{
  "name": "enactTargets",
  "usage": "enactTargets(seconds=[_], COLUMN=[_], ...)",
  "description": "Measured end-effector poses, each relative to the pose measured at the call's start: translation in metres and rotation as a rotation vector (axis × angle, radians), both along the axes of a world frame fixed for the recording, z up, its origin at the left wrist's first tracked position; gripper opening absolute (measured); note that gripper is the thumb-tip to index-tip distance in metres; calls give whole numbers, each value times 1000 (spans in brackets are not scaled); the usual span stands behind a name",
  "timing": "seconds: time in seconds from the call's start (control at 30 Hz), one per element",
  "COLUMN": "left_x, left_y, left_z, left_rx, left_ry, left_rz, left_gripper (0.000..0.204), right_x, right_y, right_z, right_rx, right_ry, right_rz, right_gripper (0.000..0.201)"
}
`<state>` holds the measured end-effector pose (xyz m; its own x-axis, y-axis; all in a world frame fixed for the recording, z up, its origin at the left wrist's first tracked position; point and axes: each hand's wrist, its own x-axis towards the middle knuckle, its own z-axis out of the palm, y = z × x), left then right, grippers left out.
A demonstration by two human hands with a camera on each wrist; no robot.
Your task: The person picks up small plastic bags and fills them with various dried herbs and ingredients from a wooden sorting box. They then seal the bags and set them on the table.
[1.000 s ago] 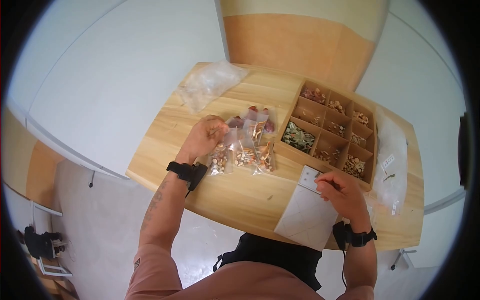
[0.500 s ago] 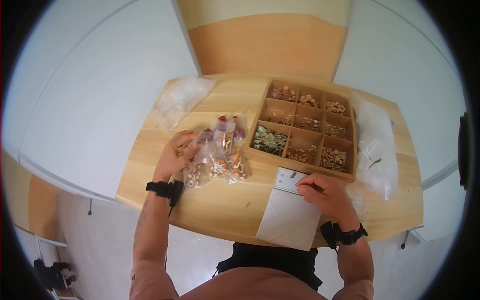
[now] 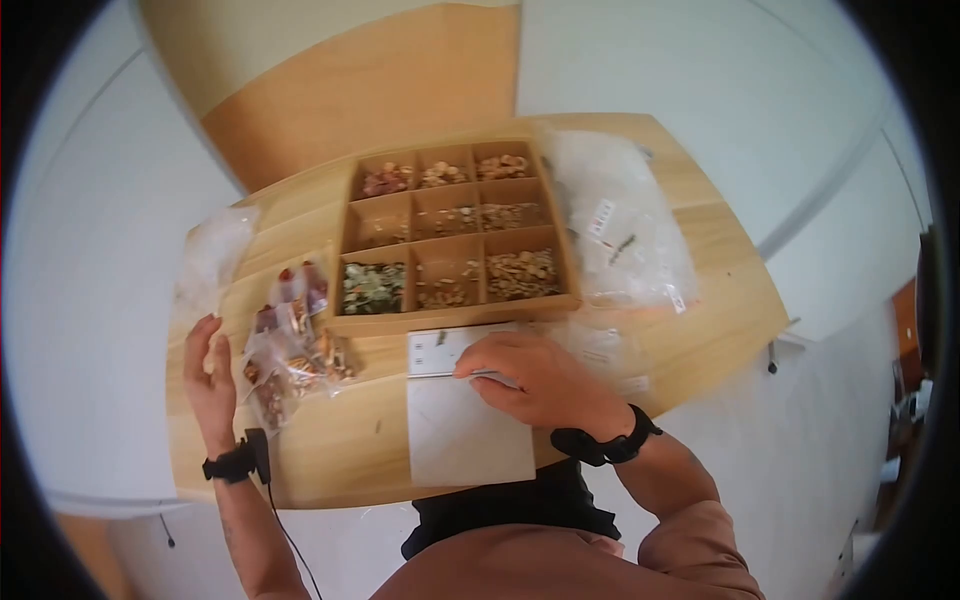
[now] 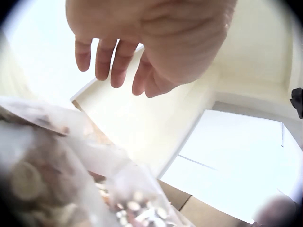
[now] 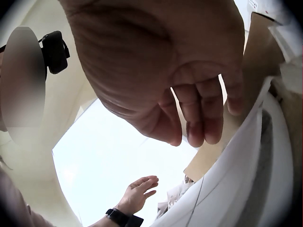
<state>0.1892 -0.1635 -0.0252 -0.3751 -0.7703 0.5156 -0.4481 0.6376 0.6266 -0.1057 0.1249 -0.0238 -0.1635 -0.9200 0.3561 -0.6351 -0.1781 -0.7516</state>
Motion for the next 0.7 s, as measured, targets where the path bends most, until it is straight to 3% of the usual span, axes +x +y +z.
enactTargets(seconds=[0.13,0.23,0.33,0.43,0.7], left_x=[-23,-44,-69,-90,-141], left_y=[18,33,56,75,119], left_z=[13,17,22,26,28], left_rx=[1,17,89,95,8], left_ry=[40,60,73,28,-74], left_rz=[-120,-210,-320,-438,-699], left_gripper=[18,12,9,8,7], right_x=[-11,-27,-46,-47,-36], right_y=[27,60,92,114,102], right_z=[17,23,0,-10,-6], right_rx=[57,123,40,172,227], right_ry=[12,-145,-290,-367,-55], right_rz=[-202,-451,-585,-697,-584], right_gripper=[14,17,17,15,21])
